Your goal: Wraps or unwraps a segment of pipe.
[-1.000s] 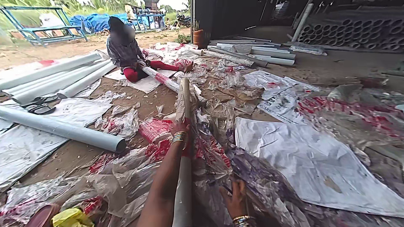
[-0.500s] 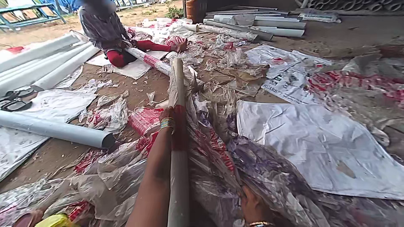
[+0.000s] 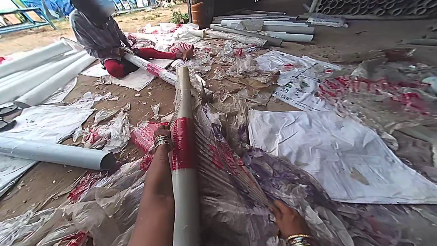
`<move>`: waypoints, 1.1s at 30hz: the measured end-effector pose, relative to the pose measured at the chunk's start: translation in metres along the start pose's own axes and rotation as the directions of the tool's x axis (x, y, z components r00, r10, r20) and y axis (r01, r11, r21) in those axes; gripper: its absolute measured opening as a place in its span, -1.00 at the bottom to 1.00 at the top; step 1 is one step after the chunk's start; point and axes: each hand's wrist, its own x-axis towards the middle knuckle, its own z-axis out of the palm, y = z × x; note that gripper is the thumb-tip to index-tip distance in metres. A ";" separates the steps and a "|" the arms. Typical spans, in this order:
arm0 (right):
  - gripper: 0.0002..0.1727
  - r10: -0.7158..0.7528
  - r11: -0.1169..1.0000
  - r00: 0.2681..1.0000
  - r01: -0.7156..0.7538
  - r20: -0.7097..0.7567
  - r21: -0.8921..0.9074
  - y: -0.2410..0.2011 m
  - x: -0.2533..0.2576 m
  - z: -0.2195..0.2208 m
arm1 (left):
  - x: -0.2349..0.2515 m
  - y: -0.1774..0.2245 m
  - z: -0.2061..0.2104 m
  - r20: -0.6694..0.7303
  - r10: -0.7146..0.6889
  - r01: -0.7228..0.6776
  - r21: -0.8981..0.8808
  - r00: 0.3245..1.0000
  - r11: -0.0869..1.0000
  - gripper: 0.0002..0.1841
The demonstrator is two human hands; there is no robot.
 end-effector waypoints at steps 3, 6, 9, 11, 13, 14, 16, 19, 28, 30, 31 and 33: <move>-0.62 0.028 1.000 0.999 -0.029 0.040 0.012 -0.003 0.002 0.004 | -0.018 0.008 -0.012 -0.039 0.048 -0.047 0.027 0.998 0.999 -0.55; -0.62 0.009 1.000 0.999 -0.009 0.037 0.014 -0.006 -0.002 0.009 | -0.078 0.000 -0.034 -0.115 0.250 -0.247 0.033 0.961 0.968 -0.59; -0.63 -0.029 1.000 1.000 0.028 0.009 0.004 -0.015 -0.009 0.009 | -0.176 -0.022 -0.031 0.099 0.505 -0.514 0.105 0.857 0.851 -0.62; -0.61 -0.022 0.999 0.999 0.023 0.033 -0.024 -0.023 -0.015 0.004 | -0.236 -0.043 -0.010 0.389 0.500 -0.588 0.147 0.774 0.796 -0.50; -0.61 -0.010 0.999 0.999 0.012 0.039 -0.052 -0.030 -0.023 -0.004 | -0.269 -0.066 0.014 0.548 0.435 -0.622 0.212 0.714 0.754 -0.26; -0.60 -0.009 0.998 0.999 0.012 0.035 -0.064 -0.034 -0.027 -0.010 | -0.273 -0.078 0.023 0.567 0.428 -0.637 0.235 0.704 0.735 -0.16; -0.58 -0.022 0.997 1.000 0.023 0.022 -0.076 -0.040 -0.035 -0.023 | -0.266 -0.093 0.026 0.567 0.422 -0.628 0.231 0.708 0.743 -0.07; -0.57 -0.063 0.992 0.998 0.061 -0.014 -0.108 -0.047 -0.041 -0.041 | -0.255 -0.114 0.016 0.547 0.439 -0.596 0.142 0.713 0.790 -0.07; -0.60 -0.124 0.983 0.972 0.092 -0.201 -0.159 -0.052 -0.040 -0.110 | -0.242 -0.184 -0.020 0.350 0.359 -0.373 -0.030 0.865 0.928 -0.23; -0.62 -0.143 0.979 0.958 0.100 -0.247 -0.178 -0.055 -0.039 -0.122 | -0.254 -0.173 -0.033 0.292 0.357 -0.390 0.064 0.887 0.919 -0.37; -0.62 -0.153 0.976 0.955 0.107 -0.253 -0.188 -0.057 -0.040 -0.127 | -0.262 -0.164 -0.034 0.274 0.379 -0.416 0.091 0.884 0.905 -0.36; -0.63 -0.186 0.967 0.949 0.130 -0.254 -0.220 -0.061 -0.046 -0.138 | -0.277 -0.146 -0.023 0.328 0.427 -0.484 0.115 0.843 0.867 -0.27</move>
